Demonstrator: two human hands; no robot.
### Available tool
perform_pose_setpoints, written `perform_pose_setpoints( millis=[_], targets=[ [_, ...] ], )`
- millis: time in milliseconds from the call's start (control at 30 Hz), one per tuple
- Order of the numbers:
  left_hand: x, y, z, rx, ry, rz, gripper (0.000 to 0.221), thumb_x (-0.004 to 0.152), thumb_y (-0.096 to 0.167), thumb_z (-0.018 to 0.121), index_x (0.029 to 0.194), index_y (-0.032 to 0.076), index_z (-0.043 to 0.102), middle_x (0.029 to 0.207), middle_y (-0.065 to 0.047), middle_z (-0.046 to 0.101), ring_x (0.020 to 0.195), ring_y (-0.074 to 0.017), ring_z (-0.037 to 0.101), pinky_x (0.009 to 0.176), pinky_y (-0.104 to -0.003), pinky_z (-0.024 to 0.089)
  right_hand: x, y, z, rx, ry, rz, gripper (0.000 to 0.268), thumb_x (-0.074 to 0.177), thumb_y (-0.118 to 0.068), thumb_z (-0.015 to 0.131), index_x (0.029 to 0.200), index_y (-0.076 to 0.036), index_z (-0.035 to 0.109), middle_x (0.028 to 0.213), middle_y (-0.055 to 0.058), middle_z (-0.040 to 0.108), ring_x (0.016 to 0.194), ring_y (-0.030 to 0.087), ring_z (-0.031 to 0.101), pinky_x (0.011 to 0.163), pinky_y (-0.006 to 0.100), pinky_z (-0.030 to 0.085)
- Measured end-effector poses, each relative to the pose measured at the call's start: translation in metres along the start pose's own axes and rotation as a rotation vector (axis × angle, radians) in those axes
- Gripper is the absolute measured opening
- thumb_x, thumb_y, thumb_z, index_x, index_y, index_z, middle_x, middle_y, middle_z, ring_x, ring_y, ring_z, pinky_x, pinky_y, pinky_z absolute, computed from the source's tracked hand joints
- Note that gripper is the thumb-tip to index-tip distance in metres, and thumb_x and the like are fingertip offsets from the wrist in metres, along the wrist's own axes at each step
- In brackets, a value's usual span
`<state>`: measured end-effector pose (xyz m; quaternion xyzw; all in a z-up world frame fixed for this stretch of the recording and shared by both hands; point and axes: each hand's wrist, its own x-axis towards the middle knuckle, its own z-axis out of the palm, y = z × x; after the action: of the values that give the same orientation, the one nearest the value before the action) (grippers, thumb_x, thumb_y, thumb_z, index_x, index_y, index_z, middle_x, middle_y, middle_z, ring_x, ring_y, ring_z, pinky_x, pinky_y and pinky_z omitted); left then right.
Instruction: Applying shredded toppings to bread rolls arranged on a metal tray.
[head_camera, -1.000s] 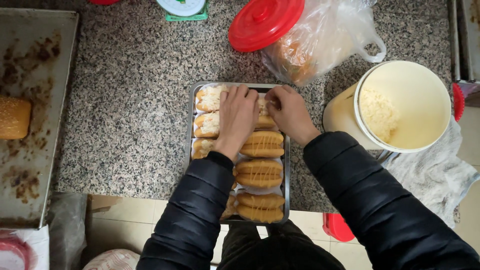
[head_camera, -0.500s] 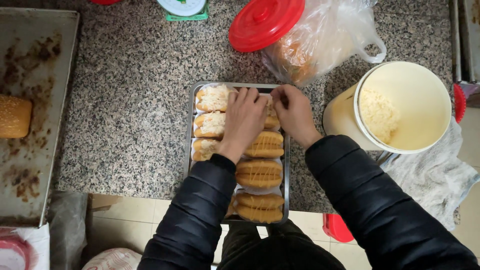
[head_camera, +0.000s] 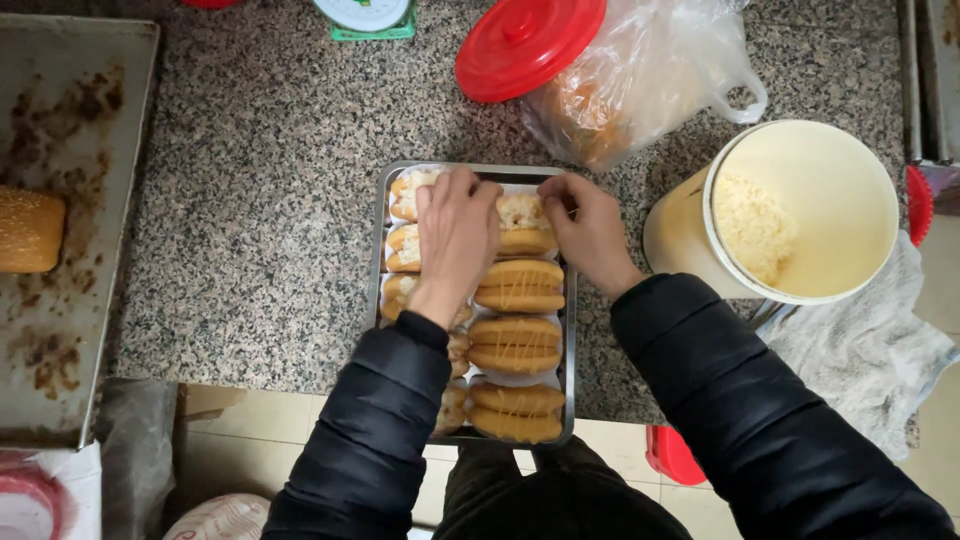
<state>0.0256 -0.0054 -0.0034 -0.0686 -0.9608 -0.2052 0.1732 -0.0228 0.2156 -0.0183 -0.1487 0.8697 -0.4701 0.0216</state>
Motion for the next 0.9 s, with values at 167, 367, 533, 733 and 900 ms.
perform_pose_setpoints(
  millis=[167, 367, 533, 733, 900],
  targets=[
    [-0.01, -0.001, -0.003, 0.003, -0.106, 0.038, 0.017, 0.098, 0.019, 0.07, 0.109, 0.021, 0.083, 0.104, -0.005, 0.059, 0.106, -0.0308, 0.058, 0.096, -0.046, 0.039, -0.001, -0.015, 0.01, 0.129, -0.04, -0.043, 0.028, 0.111, 0.002, 0.059, 0.128, -0.01, 0.078, 0.107, 0.014, 0.083, 0.096, 0.034, 0.08, 0.078, 0.047, 0.064],
    [-0.015, 0.005, -0.009, 0.031, -0.204, 0.028, 0.029, 0.101, 0.017, 0.066, 0.123, 0.023, 0.083, 0.107, -0.005, 0.061, 0.11, -0.0295, 0.058, 0.097, -0.046, 0.038, -0.003, -0.02, 0.008, 0.19, -0.055, 0.059, 0.025, 0.112, 0.001, 0.057, 0.129, -0.004, 0.076, 0.106, 0.015, 0.084, 0.068, 0.022, 0.076, 0.065, 0.038, 0.061],
    [-0.02, 0.002, 0.004, 0.109, -0.238, 0.024, 0.032, 0.101, 0.018, 0.065, 0.128, 0.021, 0.082, 0.109, -0.007, 0.064, 0.111, -0.0311, 0.059, 0.097, -0.048, 0.038, -0.003, -0.003, 0.013, 0.277, 0.002, 0.098, 0.027, 0.111, 0.002, 0.056, 0.131, -0.001, 0.073, 0.107, 0.018, 0.084, 0.063, 0.02, 0.074, 0.062, 0.035, 0.061],
    [-0.023, 0.007, 0.003, 0.072, -0.233, 0.02, 0.039, 0.103, 0.016, 0.06, 0.137, 0.019, 0.079, 0.11, -0.008, 0.062, 0.111, -0.0316, 0.057, 0.096, -0.047, 0.038, -0.013, -0.047, -0.009, 0.565, 0.025, 0.343, 0.031, 0.114, -0.005, 0.051, 0.139, 0.002, 0.068, 0.114, 0.019, 0.082, 0.066, 0.019, 0.073, 0.056, 0.032, 0.057],
    [-0.025, 0.001, 0.01, 0.058, -0.183, -0.04, 0.039, 0.102, 0.019, 0.062, 0.137, 0.017, 0.078, 0.116, -0.008, 0.061, 0.114, -0.0313, 0.057, 0.097, -0.048, 0.038, -0.019, -0.061, -0.023, 0.832, 0.061, 0.544, 0.032, 0.117, -0.006, 0.05, 0.143, 0.002, 0.066, 0.11, 0.014, 0.075, 0.07, 0.017, 0.07, 0.062, 0.03, 0.055]
  ],
)
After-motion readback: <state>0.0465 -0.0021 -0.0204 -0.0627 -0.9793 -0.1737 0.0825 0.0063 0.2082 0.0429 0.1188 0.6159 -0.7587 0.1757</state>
